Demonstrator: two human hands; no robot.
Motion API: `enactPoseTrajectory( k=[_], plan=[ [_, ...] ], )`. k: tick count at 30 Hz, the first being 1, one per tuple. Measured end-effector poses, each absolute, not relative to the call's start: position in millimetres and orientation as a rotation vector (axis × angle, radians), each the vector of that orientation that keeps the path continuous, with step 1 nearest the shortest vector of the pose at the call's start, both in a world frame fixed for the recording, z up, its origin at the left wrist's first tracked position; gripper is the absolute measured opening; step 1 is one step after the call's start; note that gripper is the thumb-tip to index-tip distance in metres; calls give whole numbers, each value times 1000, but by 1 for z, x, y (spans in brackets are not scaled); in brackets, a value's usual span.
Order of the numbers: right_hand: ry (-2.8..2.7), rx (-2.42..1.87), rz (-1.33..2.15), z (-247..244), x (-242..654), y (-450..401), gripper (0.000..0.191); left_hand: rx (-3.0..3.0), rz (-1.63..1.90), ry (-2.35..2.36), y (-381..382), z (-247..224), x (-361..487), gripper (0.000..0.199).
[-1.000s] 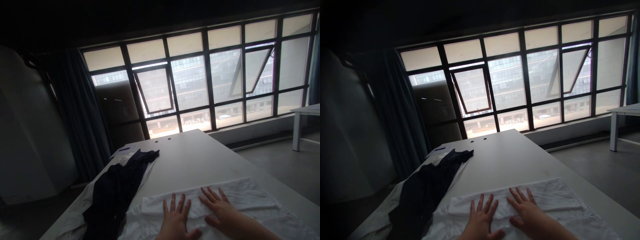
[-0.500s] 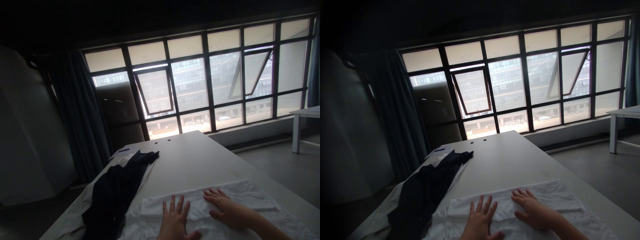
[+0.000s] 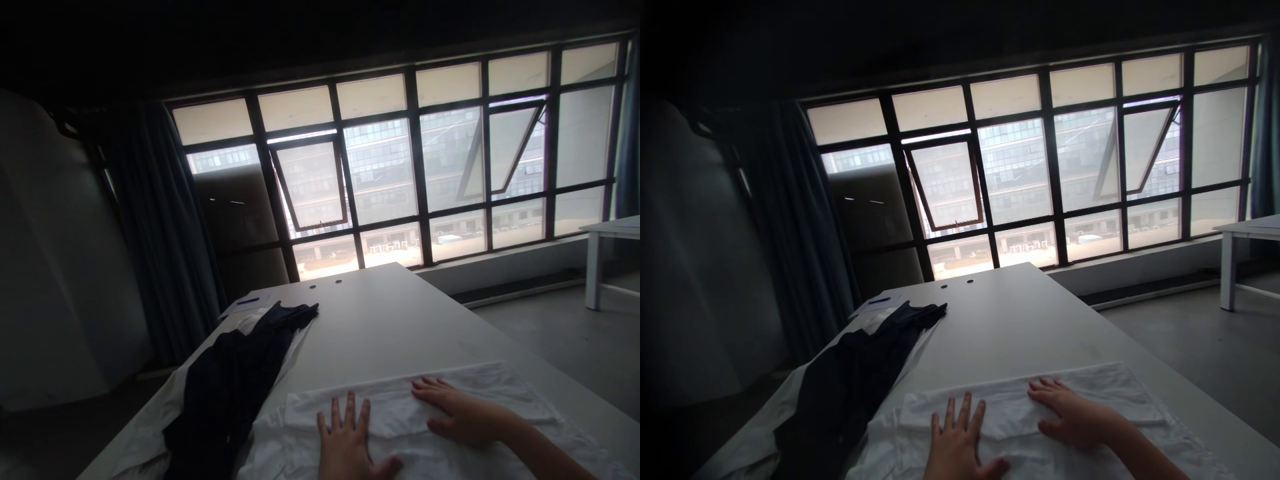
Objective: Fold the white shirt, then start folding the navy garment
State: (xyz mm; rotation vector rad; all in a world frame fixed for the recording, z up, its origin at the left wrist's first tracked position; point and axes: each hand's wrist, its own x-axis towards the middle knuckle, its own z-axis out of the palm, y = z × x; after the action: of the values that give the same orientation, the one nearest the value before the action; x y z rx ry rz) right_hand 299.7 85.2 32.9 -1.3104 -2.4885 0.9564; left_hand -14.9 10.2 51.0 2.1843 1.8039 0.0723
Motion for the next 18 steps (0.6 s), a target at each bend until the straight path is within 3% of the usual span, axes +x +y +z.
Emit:
enactPoseTrajectory(
  k=[3,9,18],
  plan=[
    [-2452,-1334,913,37,302,93,69,2177,109,1839,13,49,-7,111],
    [-2394,-1449,437,26,252,79,65,2209,182,1823,17,41,1,109],
    [-2512,-1223,656,17,235,71,70,2325,131,1611,16,55,-8,94]
  ],
)
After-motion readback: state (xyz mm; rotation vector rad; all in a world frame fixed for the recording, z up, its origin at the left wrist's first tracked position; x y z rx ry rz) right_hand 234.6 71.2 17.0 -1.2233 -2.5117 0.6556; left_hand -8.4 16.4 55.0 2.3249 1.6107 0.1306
